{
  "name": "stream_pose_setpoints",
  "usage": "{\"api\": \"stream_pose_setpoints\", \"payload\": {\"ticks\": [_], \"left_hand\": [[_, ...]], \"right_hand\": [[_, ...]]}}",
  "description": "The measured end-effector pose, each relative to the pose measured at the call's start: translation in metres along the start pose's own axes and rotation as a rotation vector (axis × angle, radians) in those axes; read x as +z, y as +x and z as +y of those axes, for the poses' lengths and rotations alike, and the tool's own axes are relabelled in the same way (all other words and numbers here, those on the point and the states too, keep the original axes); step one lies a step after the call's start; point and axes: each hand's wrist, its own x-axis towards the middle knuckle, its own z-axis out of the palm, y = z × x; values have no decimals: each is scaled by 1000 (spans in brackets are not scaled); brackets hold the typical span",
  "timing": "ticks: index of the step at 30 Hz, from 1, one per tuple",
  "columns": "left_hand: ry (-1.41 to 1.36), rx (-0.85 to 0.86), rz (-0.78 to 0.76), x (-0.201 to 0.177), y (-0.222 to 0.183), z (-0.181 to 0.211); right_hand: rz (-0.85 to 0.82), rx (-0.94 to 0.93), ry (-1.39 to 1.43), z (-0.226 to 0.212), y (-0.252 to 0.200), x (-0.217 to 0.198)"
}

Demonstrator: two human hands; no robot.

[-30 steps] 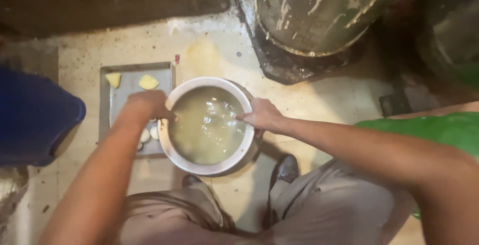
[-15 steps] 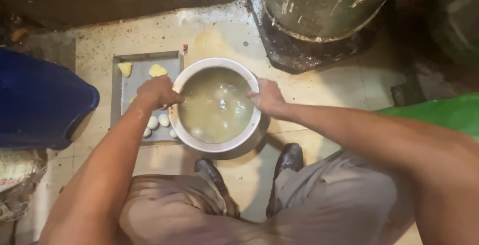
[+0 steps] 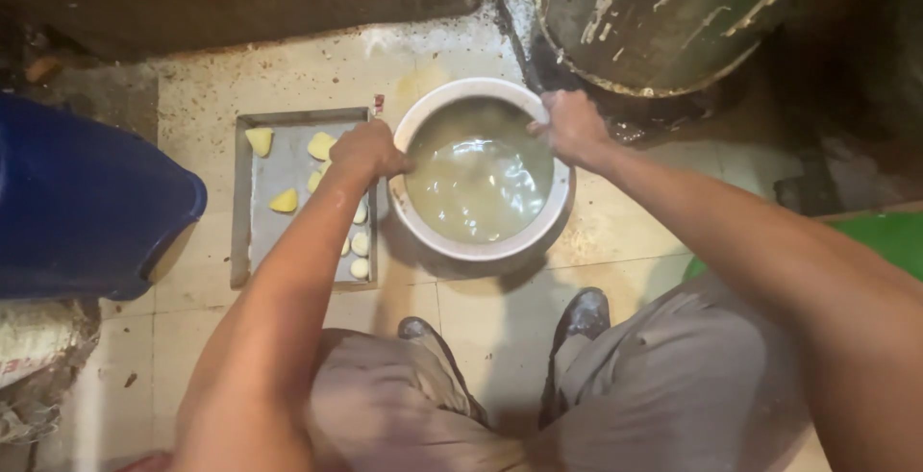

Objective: The person peels boiled eggs by hand in a pot of water and places the peeled eggs onto a metal tray next to pieces of potato.

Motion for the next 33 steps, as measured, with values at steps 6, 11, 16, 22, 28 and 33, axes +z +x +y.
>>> {"api": "stream_pose_setpoints", "payload": {"ticks": [6, 11, 16, 22, 28, 33], "left_hand": [[28, 83, 24, -5, 38, 6], [-419, 250, -150, -4, 61, -37], [-940, -5, -169, 50, 47, -115], [-1230, -111, 283, 154, 22, -193], [-963, -617, 614, 248, -16, -219], [-1100, -724, 382, 248, 14, -212]], "right_hand": [[17, 42, 30, 1, 16, -15], [6, 100, -48, -11, 26, -22], [180, -259, -60, -17, 18, -22], [407, -703, -203, -34, 10, -7], [162, -859, -169, -49, 17, 2], [-399, -610, -529, -49, 16, 23]]}}
